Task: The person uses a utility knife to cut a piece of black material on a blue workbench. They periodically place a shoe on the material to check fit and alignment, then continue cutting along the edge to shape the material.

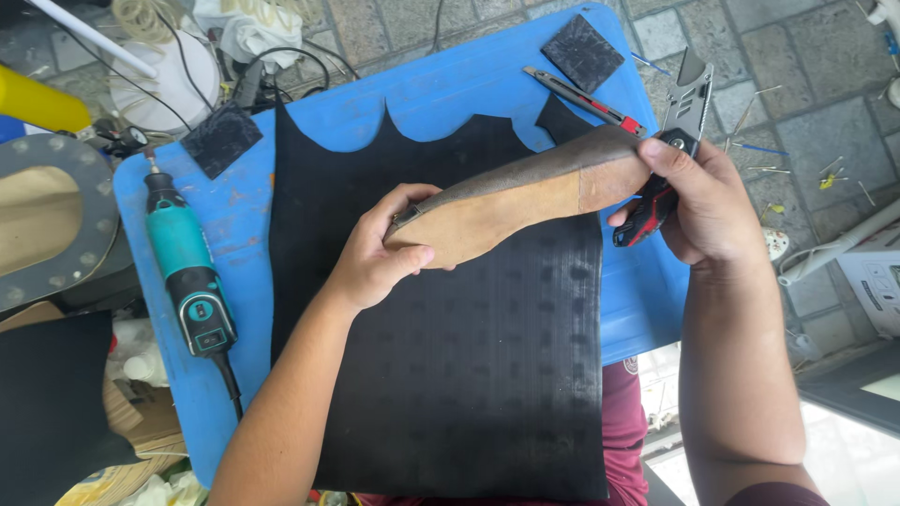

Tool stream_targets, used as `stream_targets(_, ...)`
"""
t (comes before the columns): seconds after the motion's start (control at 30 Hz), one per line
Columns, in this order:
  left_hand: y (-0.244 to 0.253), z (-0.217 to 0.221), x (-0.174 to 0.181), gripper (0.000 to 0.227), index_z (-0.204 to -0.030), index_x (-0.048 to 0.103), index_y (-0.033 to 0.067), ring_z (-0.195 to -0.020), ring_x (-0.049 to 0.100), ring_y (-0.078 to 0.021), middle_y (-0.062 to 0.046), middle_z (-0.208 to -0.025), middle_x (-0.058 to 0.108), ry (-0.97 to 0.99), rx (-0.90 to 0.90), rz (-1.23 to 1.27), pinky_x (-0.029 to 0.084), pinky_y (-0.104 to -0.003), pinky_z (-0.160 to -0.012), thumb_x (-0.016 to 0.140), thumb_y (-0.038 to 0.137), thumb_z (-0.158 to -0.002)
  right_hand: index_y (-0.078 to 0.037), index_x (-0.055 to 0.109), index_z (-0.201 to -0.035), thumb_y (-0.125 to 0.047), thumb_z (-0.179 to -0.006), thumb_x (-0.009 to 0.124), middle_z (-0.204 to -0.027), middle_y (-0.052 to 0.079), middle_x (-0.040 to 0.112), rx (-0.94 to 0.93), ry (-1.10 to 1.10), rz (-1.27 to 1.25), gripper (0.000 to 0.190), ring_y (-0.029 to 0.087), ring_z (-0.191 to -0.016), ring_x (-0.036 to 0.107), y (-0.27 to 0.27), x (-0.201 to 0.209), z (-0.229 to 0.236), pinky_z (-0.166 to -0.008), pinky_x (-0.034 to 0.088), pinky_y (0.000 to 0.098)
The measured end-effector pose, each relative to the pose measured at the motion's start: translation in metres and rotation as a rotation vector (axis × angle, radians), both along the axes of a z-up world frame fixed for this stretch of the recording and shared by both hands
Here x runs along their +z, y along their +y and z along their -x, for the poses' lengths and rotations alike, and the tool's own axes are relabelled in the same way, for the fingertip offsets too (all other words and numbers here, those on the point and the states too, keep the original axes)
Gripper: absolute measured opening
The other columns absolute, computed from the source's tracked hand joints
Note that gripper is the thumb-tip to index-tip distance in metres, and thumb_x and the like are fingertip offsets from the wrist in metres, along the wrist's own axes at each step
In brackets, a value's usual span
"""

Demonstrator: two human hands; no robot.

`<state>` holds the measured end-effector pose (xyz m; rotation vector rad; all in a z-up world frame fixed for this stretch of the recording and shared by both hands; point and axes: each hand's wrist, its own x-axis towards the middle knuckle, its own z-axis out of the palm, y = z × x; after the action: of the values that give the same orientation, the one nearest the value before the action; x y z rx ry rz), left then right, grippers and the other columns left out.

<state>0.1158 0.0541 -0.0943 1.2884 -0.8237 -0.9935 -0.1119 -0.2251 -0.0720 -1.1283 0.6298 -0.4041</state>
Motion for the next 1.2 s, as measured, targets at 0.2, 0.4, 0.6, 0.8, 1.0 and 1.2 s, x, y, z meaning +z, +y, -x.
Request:
stream_targets(0.2,-0.002,0.002,-0.003,0.06,-0.134,0.055,0.0006,-0.074,0.078,-0.0235,-0.012,-0.099,0.075,0.124,-0.019,-0.04,0.054,-0.025,-0.055,0.068,0.026,-0.081,0.003,0.063,-0.115,-0.01,-0.094,0.079,-0.096,0.011,0.073,0.053,-0.01,0.189,0.03,0.019,-0.074,0.072,0.014,-0.001,-0.003,-0.063,0.061,0.0329)
stream_targets(0.4,-0.002,0.0,-0.011,0.06,-0.134,0.054,0.0018,-0.076,0.079,-0.0236,-0.012,-0.1,0.075,0.11,-0.024,-0.055,0.054,-0.026,-0.055,0.069,0.026,-0.081,0.002,0.064,-0.113,-0.006,-0.094,0.077,-0.097,0.011,0.073,0.01,0.011,0.242,0.025,0.018,-0.072,0.071,0.018,-0.007,-0.002,-0.062,0.06,0.0307)
stream_targets(0.6,-0.002,-0.001,-0.018,0.058,-0.134,0.054,0.0022,-0.08,0.08,-0.023,-0.011,-0.103,0.075,0.065,-0.023,-0.083,0.054,-0.025,-0.056,0.068,0.037,-0.09,-0.003,0.056,-0.109,0.0,-0.096,0.073,-0.099,0.012,0.07,0.01,-0.102,0.05,0.022,0.026,-0.073,0.073,0.0,-0.013,0.012,-0.061,0.063,0.037)
stream_targets(0.8,-0.003,0.005,-0.008,0.053,-0.134,0.065,0.0057,-0.092,0.067,-0.0202,-0.012,-0.113,0.069,-0.288,0.018,-0.023,0.056,-0.03,-0.08,0.065,0.044,-0.097,-0.004,0.057,-0.105,-0.001,-0.09,0.071,-0.097,0.013,0.072,0.061,-0.073,-0.068,0.02,0.029,-0.074,0.075,-0.015,-0.013,0.03,-0.057,0.062,0.0375)
stream_targets(1.0,-0.01,0.017,0.014,0.049,-0.133,0.065,0.012,-0.128,0.063,-0.0251,-0.012,-0.151,0.052,-0.661,0.06,0.087,0.054,-0.037,-0.107,0.081,0.021,-0.088,-0.004,0.057,-0.096,0.008,-0.094,0.079,-0.091,0.004,0.064,0.048,-0.055,0.055,0.026,0.015,-0.086,0.067,-0.015,-0.024,0.037,-0.079,0.056,0.0306)
stream_targets(1.2,-0.025,0.018,0.016,0.052,-0.135,0.063,0.0149,-0.133,0.061,-0.0293,-0.013,-0.154,0.049,-0.699,-0.001,0.052,0.052,-0.042,-0.112,0.083,0.016,-0.087,-0.009,0.06,-0.098,0.008,-0.084,0.078,-0.088,0.002,0.065,-0.033,0.043,0.016,0.029,0.016,-0.081,0.069,-0.018,-0.023,0.046,-0.072,0.057,0.0304)
